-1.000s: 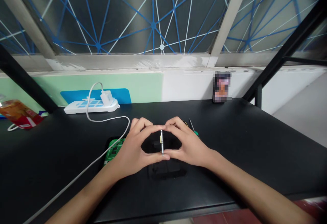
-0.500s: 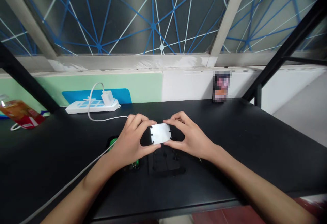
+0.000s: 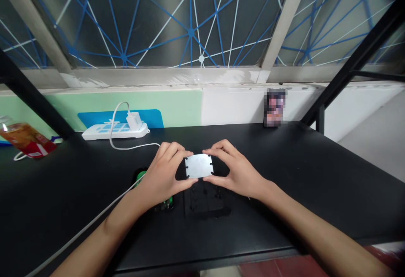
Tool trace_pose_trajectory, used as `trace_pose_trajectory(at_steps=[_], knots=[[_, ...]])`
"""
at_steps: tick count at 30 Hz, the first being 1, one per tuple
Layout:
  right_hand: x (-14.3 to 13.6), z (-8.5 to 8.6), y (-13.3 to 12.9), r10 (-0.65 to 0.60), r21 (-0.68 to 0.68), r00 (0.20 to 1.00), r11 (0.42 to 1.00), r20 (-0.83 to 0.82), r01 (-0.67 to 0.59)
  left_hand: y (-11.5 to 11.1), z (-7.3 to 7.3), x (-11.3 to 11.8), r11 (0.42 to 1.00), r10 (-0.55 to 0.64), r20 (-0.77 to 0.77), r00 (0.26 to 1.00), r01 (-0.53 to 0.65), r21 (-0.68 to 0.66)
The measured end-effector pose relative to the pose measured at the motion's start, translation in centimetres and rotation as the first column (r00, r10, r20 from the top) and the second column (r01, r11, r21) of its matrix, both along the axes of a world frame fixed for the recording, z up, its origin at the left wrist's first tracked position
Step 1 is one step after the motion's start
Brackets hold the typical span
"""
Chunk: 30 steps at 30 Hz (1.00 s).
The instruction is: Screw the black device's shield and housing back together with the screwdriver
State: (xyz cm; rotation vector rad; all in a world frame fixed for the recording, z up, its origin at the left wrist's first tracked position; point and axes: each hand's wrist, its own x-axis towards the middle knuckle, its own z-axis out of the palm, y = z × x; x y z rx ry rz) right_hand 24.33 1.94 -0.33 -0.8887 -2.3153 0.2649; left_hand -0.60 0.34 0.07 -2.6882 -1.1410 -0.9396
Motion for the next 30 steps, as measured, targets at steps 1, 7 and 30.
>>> trace_pose_trajectory(at_steps=[1, 7, 30], knots=[[0.0, 0.0, 0.0, 0.001, 0.001, 1.0, 1.0, 0.0, -0.001, 0.0, 0.0, 0.0, 1.0, -0.006, 0.006, 1.0, 0.006, -0.004], [0.2, -0.2, 0.2, 0.007, 0.006, 1.0, 1.0, 0.025, -0.007, 0.0, -0.1, 0.0, 0.999, -0.034, 0.029, 0.999, 0.035, -0.03], [-0.4, 0.4, -0.8, 0.03, 0.257, 0.999, 0.966, 0.017, -0.034, -0.8, -0.1, 0.9, 0.994, 0.078, -0.077, 0.994, -0.071, 0.088]])
